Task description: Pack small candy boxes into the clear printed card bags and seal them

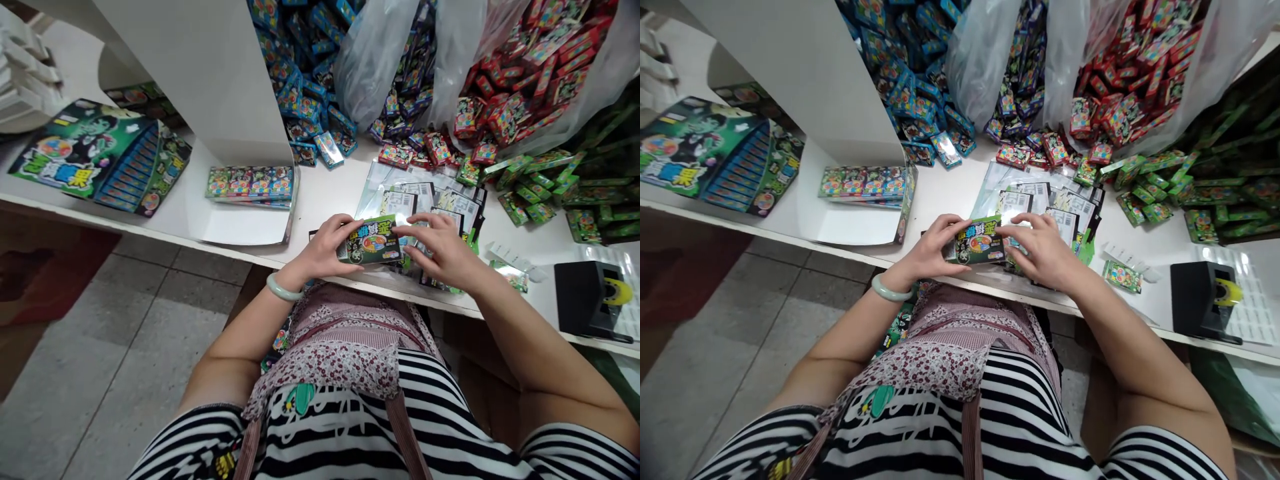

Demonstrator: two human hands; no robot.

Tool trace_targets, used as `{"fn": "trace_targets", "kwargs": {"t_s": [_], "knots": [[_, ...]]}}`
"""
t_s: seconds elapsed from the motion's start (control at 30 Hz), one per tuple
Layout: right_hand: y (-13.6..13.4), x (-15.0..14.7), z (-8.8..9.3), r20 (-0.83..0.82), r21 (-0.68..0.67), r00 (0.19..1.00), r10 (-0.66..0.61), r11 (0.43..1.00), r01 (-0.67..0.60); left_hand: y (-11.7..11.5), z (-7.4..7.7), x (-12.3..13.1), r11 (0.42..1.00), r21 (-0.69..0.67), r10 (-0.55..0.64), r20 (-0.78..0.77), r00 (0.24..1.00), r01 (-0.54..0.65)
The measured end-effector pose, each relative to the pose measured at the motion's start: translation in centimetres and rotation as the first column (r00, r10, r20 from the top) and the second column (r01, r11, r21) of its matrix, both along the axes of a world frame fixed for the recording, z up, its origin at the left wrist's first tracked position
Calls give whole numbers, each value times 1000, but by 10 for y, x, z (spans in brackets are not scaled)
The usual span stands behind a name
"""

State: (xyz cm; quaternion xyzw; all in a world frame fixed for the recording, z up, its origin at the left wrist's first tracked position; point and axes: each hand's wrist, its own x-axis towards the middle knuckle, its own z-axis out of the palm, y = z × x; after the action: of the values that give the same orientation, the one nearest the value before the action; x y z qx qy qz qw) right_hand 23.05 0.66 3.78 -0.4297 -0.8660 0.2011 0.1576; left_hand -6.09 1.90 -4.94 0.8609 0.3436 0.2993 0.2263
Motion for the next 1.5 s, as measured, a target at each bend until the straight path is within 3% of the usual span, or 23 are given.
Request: {"fn": "trace_targets", "kwargs": {"t_s": [0.07,0.13,0.2,0.27,0.4,0.5,0.6,0.73,0.87,1.03,1.2,1.37,1.5], "knots": [[0,-2,-3,-70,0,998,9,1000,-9,1,-1,0,1000,-7,10,19,1000,-9],[13,-3,-9,-239,3,968,-80,997,83,1,2,-2,1000,-5,30,65,997,-30],[41,-12,-21,-417,-19,880,-229,970,243,-1,6,-5,999,9,45,110,993,-47],[80,-33,-38,-487,-68,811,-325,939,336,-3,13,-7,999,27,38,149,988,-43],[163,-109,-65,-286,-175,911,-298,951,257,-9,21,-9,998,43,33,201,979,-43],[204,-163,-70,-67,-58,934,-350,936,347,-12,20,-13,994,38,88,225,970,-99],[225,-192,-70,121,15,895,-429,902,431,-13,17,-18,989,14,138,249,959,-146],[242,-195,-79,92,-134,875,-476,864,485,-12,12,-23,988,-7,149,238,960,-152],[248,-170,-90,-24,-282,883,-468,851,444,-9,10,-26,986,-8,161,223,961,-164],[231,-145,-86,-64,-275,893,-446,868,414,-8,9,-22,989,4,145,232,962,-150],[211,-168,-85,-46,-254,888,-457,866,432,-10,15,-12,992,0,121,228,966,-124],[215,-183,-89,-85,-327,877,-474,844,424,-12,15,-18,987,3,156,198,968,-159],[219,-151,-71,-155,-381,873,-462,844,379,-11,11,-25,978,-5,204,170,964,-207]]}}
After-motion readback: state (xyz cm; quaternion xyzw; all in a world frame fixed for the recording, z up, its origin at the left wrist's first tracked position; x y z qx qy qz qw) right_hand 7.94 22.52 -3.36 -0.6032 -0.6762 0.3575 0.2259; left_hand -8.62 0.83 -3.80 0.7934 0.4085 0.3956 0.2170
